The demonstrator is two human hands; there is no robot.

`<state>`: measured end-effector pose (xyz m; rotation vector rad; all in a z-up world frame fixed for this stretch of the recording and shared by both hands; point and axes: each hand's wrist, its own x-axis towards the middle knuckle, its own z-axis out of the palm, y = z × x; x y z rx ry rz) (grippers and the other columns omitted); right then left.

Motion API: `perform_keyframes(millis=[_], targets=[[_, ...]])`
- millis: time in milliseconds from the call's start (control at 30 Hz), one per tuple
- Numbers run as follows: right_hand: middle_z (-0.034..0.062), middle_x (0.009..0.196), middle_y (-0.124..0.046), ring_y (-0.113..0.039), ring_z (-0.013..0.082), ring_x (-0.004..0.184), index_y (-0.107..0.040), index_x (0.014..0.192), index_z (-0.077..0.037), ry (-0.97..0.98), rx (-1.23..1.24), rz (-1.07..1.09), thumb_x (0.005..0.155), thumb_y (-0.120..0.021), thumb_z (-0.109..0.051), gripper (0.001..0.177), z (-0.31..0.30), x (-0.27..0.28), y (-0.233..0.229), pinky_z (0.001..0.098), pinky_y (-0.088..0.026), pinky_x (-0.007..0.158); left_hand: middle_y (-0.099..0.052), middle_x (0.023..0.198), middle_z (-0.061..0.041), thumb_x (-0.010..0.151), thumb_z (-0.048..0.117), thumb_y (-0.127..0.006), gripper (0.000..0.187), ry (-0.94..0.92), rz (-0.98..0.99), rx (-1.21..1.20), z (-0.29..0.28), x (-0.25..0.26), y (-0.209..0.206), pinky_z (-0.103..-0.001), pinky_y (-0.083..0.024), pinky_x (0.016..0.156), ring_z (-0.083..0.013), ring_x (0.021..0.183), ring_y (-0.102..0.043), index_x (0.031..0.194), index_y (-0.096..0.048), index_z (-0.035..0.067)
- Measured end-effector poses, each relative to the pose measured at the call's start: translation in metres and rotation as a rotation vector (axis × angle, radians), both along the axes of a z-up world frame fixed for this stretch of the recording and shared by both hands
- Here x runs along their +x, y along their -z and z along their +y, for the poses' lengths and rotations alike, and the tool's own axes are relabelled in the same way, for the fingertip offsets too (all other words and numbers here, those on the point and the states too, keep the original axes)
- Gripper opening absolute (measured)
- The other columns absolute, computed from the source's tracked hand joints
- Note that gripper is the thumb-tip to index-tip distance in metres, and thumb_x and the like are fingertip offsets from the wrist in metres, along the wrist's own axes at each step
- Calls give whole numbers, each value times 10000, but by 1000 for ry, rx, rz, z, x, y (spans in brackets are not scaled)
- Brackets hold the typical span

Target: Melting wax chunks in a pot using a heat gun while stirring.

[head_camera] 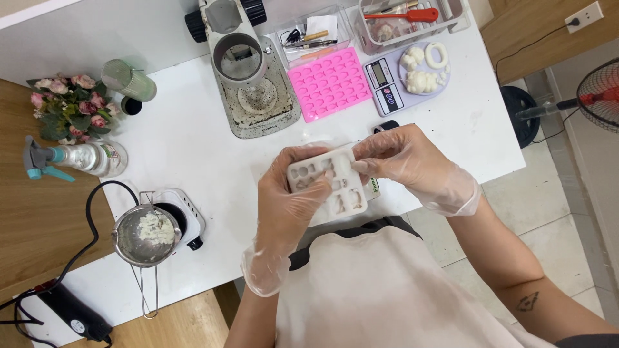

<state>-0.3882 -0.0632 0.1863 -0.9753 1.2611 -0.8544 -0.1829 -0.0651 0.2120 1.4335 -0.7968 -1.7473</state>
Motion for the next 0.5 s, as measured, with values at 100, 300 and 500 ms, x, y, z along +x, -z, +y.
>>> perform_keyframes(millis=[100,300,500], targets=[[237,775,-744,-732,255,694,-756,992,122,10,-3,9,812,-719,37,202,1,1,-7,380,-622,698,-766,1007,-169,739,-12,-726,336,-58,1,-39,5,-2,-6,-346,-605,770,-182,926,-662,1068,-724,54],[238,779,-755,-733,260,709,-766,1031,96,21,-36,23,841,-725,11,212,-2,4,-11,402,-629,723,-759,1070,-147,809,59,-734,303,-162,17,-174,15,-3,-5,-361,-596,905,-158,994,-670,1110,-698,57],[249,766,-756,-730,255,679,-770,1013,104,-3,-52,59,823,-742,25,208,-4,13,-14,392,-632,715,-733,1107,-164,834,85,-718,312,-190,18,-206,23,4,0,-410,-577,965,-197,1056,-664,1142,-677,54]])
